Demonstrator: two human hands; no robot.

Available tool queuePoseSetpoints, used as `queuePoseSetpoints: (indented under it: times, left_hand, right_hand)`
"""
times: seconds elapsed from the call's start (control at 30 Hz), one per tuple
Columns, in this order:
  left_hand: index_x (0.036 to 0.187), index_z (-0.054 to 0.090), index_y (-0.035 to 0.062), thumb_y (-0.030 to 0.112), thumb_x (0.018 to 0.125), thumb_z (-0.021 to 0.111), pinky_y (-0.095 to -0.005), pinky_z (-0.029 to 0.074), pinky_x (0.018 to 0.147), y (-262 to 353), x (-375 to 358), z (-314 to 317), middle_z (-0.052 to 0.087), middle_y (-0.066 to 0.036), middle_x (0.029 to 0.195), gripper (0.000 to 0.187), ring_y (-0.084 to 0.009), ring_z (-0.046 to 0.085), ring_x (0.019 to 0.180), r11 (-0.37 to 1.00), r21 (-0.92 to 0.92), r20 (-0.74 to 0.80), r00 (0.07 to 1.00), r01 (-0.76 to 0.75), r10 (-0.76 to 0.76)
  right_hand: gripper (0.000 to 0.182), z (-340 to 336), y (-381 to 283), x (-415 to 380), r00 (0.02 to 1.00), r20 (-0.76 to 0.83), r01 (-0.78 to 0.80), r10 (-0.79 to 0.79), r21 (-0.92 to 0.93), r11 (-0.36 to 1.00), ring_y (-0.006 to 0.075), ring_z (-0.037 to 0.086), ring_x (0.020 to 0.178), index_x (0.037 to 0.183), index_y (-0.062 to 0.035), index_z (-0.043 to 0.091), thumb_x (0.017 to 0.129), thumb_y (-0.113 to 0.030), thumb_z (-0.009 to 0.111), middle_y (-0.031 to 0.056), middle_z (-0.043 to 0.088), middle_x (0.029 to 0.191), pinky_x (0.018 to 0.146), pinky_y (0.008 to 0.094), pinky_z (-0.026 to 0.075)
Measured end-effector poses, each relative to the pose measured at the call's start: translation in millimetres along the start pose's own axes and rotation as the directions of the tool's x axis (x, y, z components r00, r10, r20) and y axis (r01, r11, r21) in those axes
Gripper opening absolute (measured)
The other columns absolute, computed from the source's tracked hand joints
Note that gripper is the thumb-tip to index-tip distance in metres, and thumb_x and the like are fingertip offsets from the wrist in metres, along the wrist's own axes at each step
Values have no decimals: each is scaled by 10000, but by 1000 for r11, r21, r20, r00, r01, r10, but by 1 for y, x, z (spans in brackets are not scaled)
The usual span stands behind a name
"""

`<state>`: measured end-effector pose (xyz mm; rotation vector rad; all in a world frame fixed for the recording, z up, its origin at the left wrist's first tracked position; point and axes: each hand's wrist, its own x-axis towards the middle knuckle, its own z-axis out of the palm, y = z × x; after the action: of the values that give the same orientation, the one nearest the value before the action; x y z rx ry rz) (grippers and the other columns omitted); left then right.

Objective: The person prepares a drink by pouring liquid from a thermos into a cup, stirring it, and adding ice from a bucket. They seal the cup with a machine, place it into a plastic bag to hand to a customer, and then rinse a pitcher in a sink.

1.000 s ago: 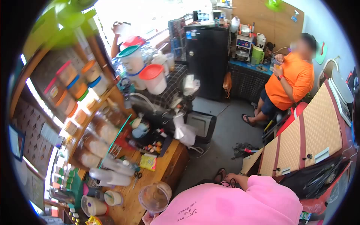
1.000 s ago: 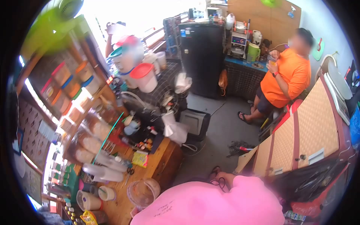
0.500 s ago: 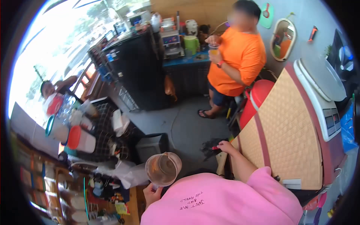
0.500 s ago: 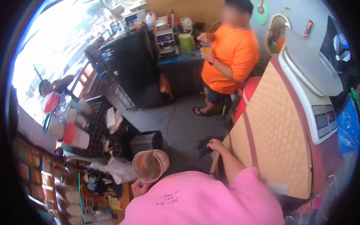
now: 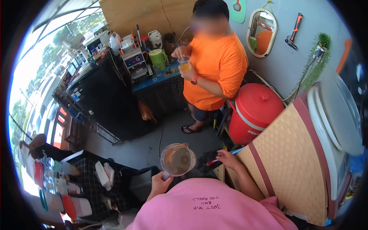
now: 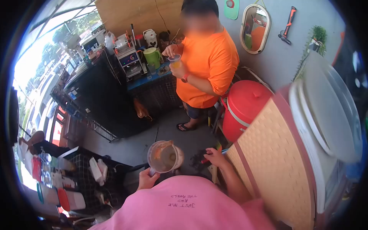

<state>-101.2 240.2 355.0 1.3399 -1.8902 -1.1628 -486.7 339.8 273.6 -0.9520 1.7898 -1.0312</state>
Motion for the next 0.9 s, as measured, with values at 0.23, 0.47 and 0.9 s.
queuePoseSetpoints:
  times: [0.23, 0.47, 0.9]
  left_hand:
    - [858, 690, -19, 276, 817, 760, -354, 481, 555, 16, 149, -42, 639, -103, 623, 306, -141, 580, 557, 988, 149, 189, 982, -41, 12]
    - [871, 699, -20, 275, 824, 728, -377, 502, 572, -15, 241, -80, 647, -138, 632, 300, -187, 616, 558, 996, 81, 176, 984, 23, -37]
    - [839, 688, -29, 306, 825, 721, -397, 504, 573, -41, 271, -115, 641, -162, 629, 337, -254, 621, 535, 997, 66, 34, 998, 51, -54]
  right_hand:
    - [402, -14, 9, 10, 984, -118, -111, 134, 182, 977, 194, 647, 1053, 1304, -27, 603, 950, -195, 693, 92, 664, 1215, 904, 328, 516]
    - [408, -23, -48, 98, 867, -352, -249, 353, 307, 919, 133, 621, 886, 1321, -58, 566, 949, -195, 663, 42, 647, 1105, 721, 301, 520]
    - [565, -167, -232, 266, 340, -821, 45, -459, -474, 880, 299, 479, 1349, 1482, -19, 407, 964, -106, 616, 179, 449, 1510, 1104, 391, 397]
